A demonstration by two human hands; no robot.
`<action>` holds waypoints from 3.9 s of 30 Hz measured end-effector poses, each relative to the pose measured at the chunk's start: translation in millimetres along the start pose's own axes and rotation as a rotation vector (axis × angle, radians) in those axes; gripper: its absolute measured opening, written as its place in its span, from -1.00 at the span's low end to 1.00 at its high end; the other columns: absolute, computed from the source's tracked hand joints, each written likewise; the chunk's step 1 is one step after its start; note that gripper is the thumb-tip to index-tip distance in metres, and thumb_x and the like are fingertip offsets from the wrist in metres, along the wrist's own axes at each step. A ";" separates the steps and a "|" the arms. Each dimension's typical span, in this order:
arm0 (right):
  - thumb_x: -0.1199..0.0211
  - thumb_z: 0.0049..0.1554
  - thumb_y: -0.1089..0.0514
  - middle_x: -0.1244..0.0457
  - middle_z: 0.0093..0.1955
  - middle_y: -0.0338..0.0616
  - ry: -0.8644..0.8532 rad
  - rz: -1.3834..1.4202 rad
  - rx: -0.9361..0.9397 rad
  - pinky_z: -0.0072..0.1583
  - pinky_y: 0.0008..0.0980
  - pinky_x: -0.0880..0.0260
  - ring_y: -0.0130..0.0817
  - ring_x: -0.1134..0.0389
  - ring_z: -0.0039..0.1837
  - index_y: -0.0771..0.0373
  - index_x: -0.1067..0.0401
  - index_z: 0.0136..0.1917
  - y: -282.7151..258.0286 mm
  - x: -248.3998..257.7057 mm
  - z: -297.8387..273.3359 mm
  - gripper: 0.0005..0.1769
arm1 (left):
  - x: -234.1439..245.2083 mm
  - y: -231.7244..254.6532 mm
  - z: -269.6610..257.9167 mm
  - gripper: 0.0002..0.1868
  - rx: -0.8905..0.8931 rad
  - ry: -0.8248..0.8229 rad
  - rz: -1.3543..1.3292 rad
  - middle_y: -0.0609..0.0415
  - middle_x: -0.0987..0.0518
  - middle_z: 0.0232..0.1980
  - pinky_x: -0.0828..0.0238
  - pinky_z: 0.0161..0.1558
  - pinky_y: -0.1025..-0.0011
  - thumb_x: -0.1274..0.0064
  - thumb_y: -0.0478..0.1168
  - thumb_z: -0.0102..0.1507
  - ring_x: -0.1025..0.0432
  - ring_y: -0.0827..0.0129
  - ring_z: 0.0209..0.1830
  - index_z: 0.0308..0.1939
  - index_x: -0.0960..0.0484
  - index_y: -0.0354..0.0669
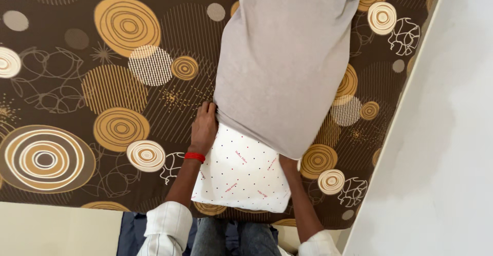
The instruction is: The person places a pillow into a gray pillowcase on a patterned bed. They align the corners, pull the case over the pillow, and smooth the fabric to fit it neatly.
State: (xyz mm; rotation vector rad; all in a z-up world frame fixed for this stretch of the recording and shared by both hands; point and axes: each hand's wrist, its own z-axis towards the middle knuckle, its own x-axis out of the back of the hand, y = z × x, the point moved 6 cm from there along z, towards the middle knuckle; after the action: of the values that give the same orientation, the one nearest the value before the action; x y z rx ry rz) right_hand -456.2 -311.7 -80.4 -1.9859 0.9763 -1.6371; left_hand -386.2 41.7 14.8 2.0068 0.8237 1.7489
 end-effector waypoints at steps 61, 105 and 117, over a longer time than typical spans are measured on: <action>-0.03 0.25 0.11 0.13 0.62 0.22 0.072 0.178 -0.193 0.40 -0.05 -0.22 0.06 0.07 0.59 0.24 0.01 0.58 -31.5 52.4 -3.6 -0.33 | -12.0 -35.9 -38.0 -0.41 0.155 -0.150 -0.455 -0.27 -0.45 0.32 -0.35 0.30 0.12 0.24 -0.32 0.39 -0.40 -0.02 0.27 0.54 -0.22 -0.30; 0.25 0.18 -0.58 0.10 0.61 0.08 -0.215 0.669 -0.410 0.41 0.23 -0.09 0.05 0.04 0.57 0.11 0.24 0.68 -115.2 107.6 134.6 0.05 | -45.6 248.5 50.2 -0.51 -0.492 -0.428 -0.207 -0.32 -0.56 0.12 -0.44 0.20 0.11 0.10 -0.51 0.24 -0.48 -0.06 0.14 0.28 -0.45 -0.32; -0.21 0.31 -0.15 -0.06 0.53 0.19 0.172 -0.432 0.434 0.41 0.24 -0.21 0.15 -0.08 0.53 0.28 -0.15 0.56 -175.3 103.1 170.4 -0.27 | 24.9 131.5 135.9 -0.36 -0.340 -0.010 0.212 -0.30 -0.22 0.47 -0.29 0.16 -0.18 -0.11 -0.11 0.24 -0.15 -0.09 0.43 0.37 -0.35 -0.23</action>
State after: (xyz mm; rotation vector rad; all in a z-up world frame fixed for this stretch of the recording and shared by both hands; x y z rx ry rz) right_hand -237.8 -288.6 68.5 -1.8517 0.2026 -2.0597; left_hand -225.9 -28.8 90.6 1.9224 0.2895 1.8426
